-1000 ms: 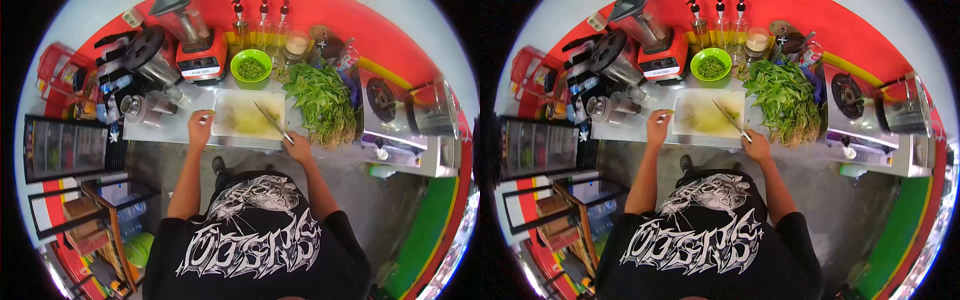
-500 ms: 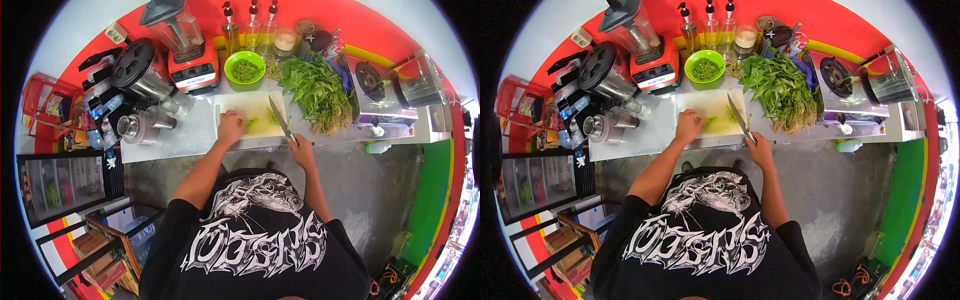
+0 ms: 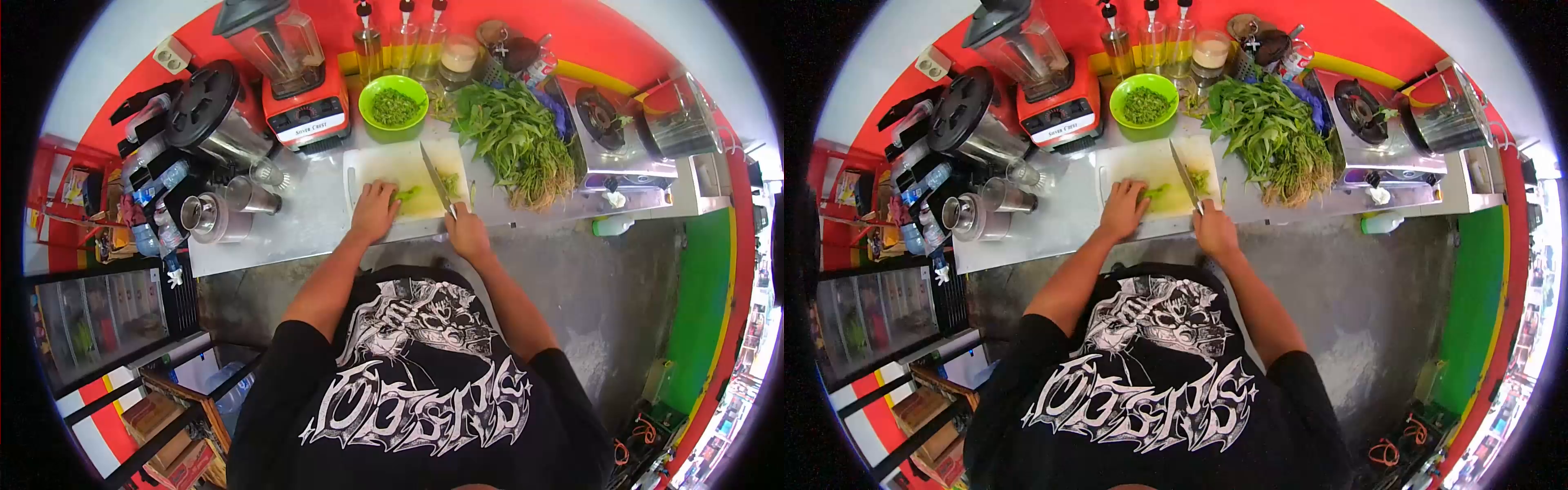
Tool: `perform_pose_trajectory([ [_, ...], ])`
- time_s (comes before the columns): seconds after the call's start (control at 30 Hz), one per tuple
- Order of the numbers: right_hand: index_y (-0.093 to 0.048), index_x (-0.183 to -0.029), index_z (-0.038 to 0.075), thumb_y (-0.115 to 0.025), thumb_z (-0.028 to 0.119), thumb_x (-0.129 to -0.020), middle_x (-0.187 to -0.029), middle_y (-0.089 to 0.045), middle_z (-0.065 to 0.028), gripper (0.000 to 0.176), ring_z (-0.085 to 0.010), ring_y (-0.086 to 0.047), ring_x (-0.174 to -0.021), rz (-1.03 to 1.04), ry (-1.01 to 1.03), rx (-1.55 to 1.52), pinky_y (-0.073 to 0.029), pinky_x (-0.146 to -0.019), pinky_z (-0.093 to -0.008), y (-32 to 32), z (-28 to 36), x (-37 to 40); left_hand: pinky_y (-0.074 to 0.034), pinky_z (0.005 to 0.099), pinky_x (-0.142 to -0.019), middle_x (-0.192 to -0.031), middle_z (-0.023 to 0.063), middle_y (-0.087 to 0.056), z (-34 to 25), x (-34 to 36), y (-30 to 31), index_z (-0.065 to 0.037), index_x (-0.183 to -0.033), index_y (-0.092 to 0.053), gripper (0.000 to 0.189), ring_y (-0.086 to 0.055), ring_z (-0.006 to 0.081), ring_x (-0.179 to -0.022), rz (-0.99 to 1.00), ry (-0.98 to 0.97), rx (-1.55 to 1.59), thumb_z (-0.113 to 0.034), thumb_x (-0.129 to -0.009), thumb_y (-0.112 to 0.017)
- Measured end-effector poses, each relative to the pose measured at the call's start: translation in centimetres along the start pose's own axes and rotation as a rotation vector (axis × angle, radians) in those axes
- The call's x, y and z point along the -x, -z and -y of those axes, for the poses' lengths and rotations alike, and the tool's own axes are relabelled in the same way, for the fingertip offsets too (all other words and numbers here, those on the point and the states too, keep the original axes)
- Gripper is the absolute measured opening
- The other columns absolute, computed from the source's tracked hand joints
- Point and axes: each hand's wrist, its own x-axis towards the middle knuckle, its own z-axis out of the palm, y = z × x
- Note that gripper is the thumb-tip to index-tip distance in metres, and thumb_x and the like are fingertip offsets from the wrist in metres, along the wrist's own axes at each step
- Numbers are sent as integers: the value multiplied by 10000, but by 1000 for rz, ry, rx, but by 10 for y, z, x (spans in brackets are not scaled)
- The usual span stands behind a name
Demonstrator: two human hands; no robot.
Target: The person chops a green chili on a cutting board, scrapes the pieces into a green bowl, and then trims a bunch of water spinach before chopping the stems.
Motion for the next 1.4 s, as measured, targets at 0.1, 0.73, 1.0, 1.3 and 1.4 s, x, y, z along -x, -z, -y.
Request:
perform_pose_trajectory([
  [0.1, -588, -1121, 22, -557, 283, -974, -890, -689, -313, 301, -516, -671, -856, 46, -51, 118, -537, -788, -590, -1, 11, 1, -448, 461, -998, -1198, 156, -554, 11, -1, 4, -97, -1233, -588, 332, -503, 374, -1125, 43, -61, -44, -219, -933, -663],
  [0.73, -491, -1162, -12, -488, 168, -960, -913, -744, -215, 271, -370, -755, -843, 220, -102, 523, -604, -729, -477, -28, 38, -5, -266, 558, -1153, -1598, 117, -355, 44, 50, 30, -304, -1469, -524, 523, -308, 336, -1480, 188, -167, -285, -385, -957, -596],
  [1.0, -435, -1271, -66, -521, 120, -937, -1021, -728, -258, 391, -425, -732, -914, 285, -100, 461, -578, -798, -526, -20, 43, -26, -275, 540, -1158, -1587, 99, -367, 42, 47, 35, -305, -1454, -537, 500, -317, 327, -1466, 191, -154, -295, -417, -969, -575],
  [1.3, -426, -1317, -51, -451, 152, -971, -1084, -704, -307, 403, -462, -703, -1011, 405, -160, 438, -547, -886, -545, -12, 48, -23, -276, 513, -1158, -1563, 89, -401, 43, 51, 30, -292, -1417, -583, 500, -340, 343, -1433, 117, -148, -236, -377, -926, -630],
  [1.4, -433, -1293, -41, -469, 138, -962, -1101, -698, -316, 379, -458, -702, -1015, 322, -262, 316, -547, -886, -541, -25, 55, -26, -290, 503, -1153, -1561, 86, -409, 43, 50, 32, -288, -1410, -591, 499, -357, 346, -1418, 121, -143, -245, -373, -921, -638],
])
